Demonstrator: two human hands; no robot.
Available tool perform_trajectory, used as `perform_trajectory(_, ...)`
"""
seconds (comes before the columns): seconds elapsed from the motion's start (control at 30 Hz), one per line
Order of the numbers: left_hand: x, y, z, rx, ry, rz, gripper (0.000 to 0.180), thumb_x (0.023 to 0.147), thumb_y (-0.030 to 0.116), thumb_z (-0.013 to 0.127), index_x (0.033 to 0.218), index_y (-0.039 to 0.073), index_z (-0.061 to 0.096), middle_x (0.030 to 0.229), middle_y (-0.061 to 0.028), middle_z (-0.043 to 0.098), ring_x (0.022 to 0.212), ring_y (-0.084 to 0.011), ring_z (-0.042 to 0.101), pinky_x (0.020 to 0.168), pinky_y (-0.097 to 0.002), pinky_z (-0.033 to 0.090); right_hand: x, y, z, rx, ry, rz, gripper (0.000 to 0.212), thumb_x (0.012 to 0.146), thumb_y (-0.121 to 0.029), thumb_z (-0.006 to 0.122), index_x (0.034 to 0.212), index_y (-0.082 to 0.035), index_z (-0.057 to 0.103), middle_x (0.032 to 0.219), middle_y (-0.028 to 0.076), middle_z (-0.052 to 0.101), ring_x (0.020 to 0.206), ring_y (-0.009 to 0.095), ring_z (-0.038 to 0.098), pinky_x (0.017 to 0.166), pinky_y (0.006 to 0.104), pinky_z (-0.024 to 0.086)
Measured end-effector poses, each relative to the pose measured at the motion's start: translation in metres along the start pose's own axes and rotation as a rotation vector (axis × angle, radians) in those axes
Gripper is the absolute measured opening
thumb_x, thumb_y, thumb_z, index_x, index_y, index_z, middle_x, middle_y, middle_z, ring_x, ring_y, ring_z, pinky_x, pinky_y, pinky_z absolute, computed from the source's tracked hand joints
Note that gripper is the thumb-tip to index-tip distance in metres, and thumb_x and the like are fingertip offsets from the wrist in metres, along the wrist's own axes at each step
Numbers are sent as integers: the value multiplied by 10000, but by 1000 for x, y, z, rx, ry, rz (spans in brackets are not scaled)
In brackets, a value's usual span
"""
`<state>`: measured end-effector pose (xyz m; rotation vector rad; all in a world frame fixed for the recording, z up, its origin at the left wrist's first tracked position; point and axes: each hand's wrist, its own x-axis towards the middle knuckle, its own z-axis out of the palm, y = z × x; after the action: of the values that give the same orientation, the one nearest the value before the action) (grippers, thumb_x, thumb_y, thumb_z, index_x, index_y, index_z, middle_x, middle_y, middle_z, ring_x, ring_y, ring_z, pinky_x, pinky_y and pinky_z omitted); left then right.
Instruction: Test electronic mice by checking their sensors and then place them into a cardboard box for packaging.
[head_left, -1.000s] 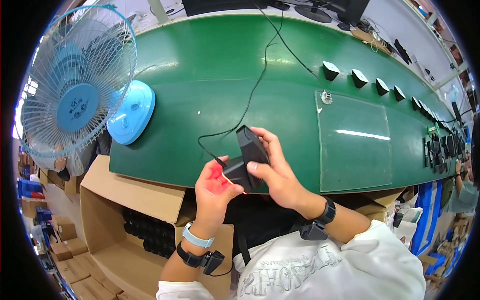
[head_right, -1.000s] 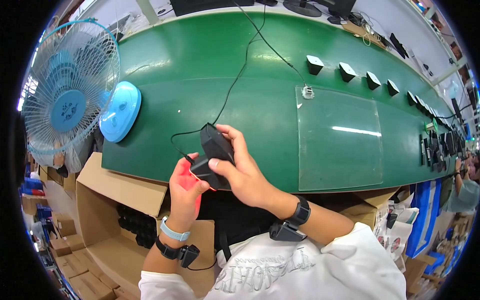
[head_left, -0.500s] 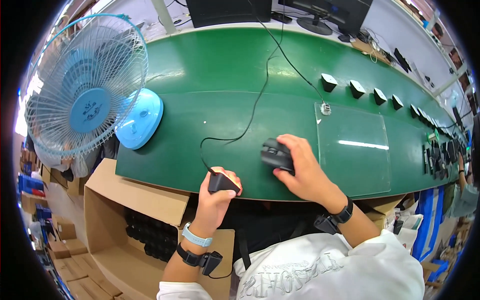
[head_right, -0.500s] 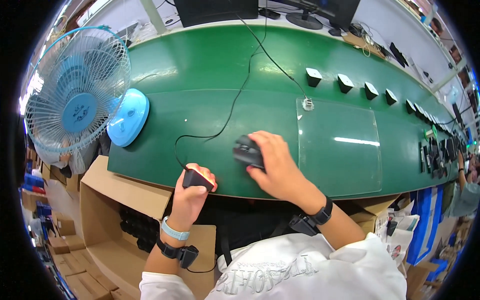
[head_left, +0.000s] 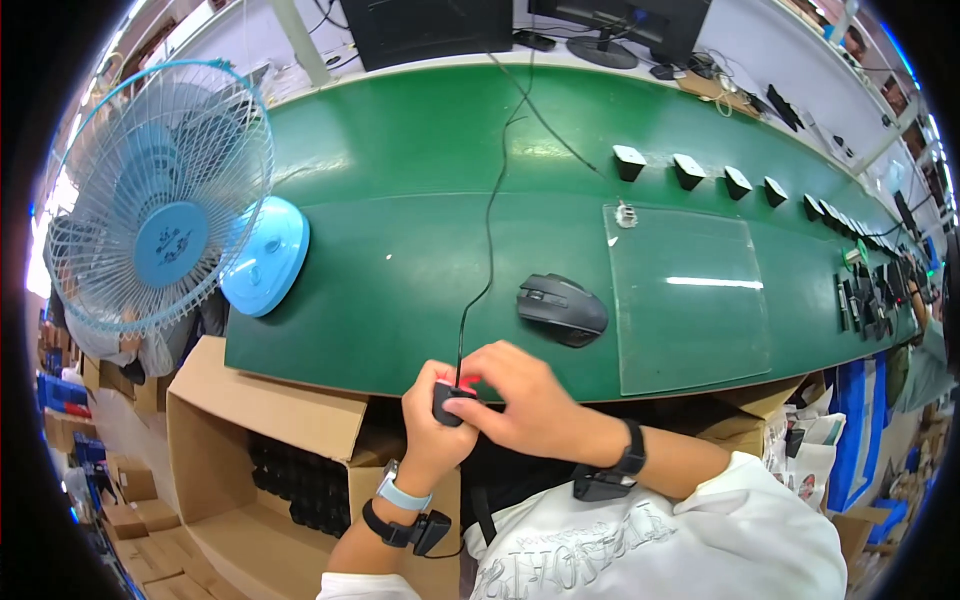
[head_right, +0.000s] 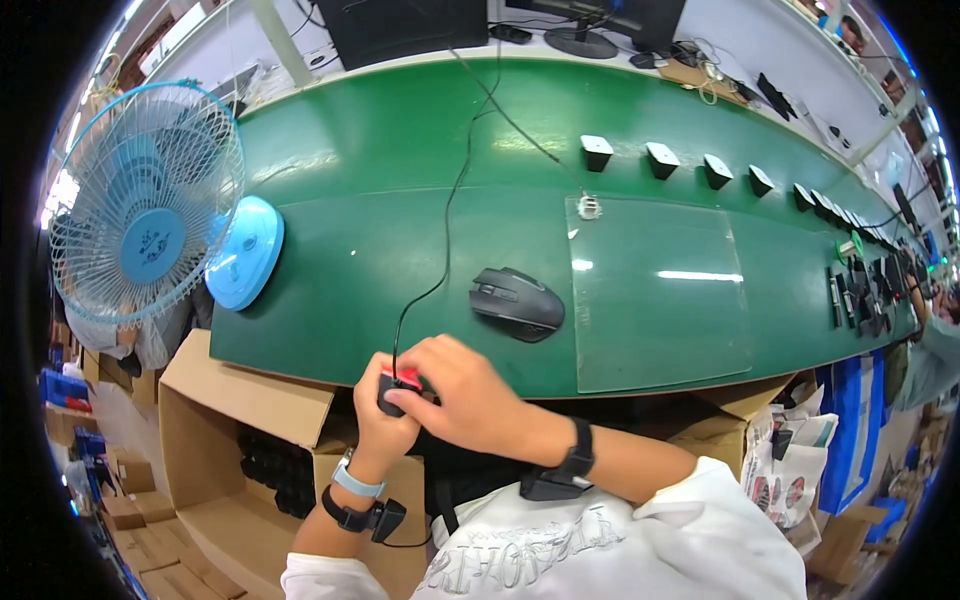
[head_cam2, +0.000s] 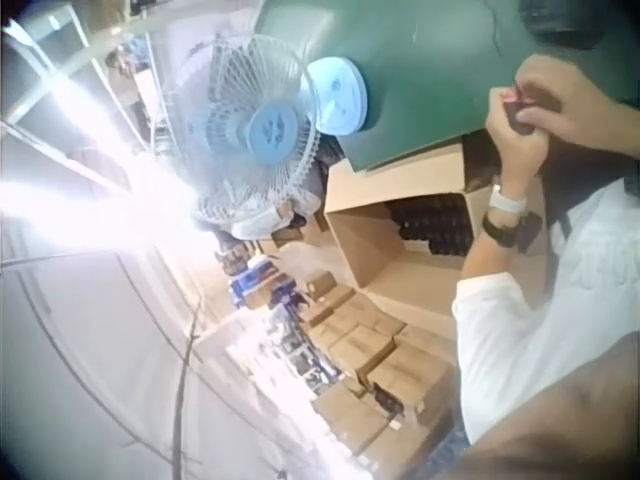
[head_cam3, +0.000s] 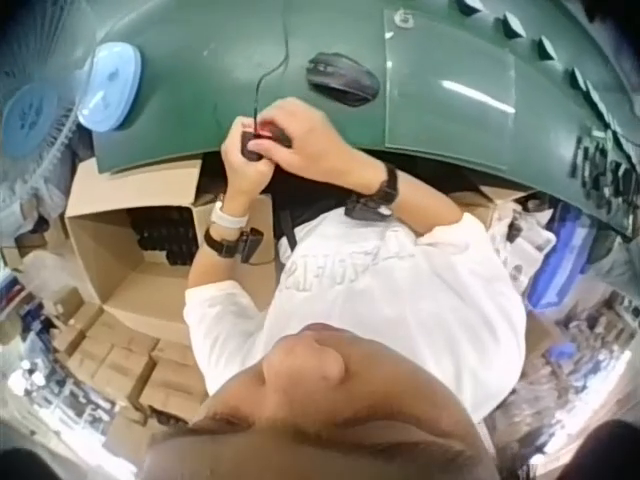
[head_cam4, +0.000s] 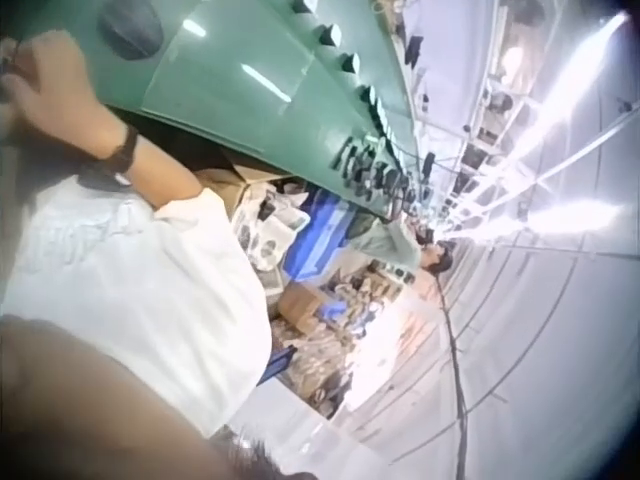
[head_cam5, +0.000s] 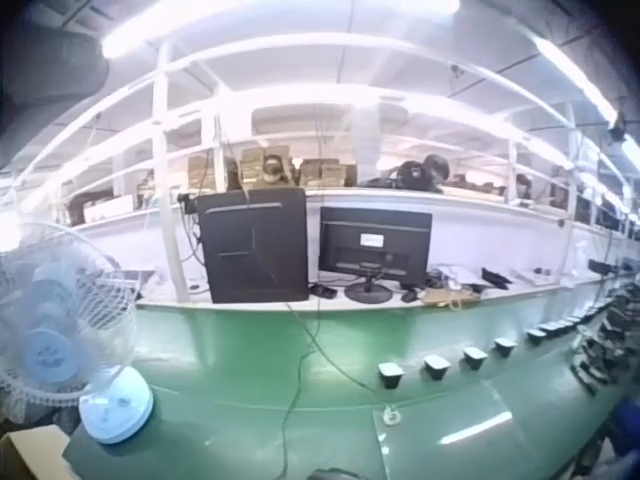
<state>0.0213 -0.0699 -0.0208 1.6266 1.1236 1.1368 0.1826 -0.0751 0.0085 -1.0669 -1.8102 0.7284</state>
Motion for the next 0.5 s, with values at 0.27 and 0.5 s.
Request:
perform_trajectory(0.27,-6,21,0,257,146,136,259,725,25,700,929,19,541,775,-156,590,662,-339,591,616,-371,493,-7,-12,17,51,201,-55,193,869,-25,744,947,21,573,908,159,657,765,329,644,668,372,529)
perform_trajectory(0.5,3,45,-10,365,156,228,266,702,44,713,890,19,526,772,-168,543,687,-393,558,610,-440,468,4,-26,18,55,248,-54,166,878,-19,725,942,7,574,923,151,681,743,317,680,651,366,552)
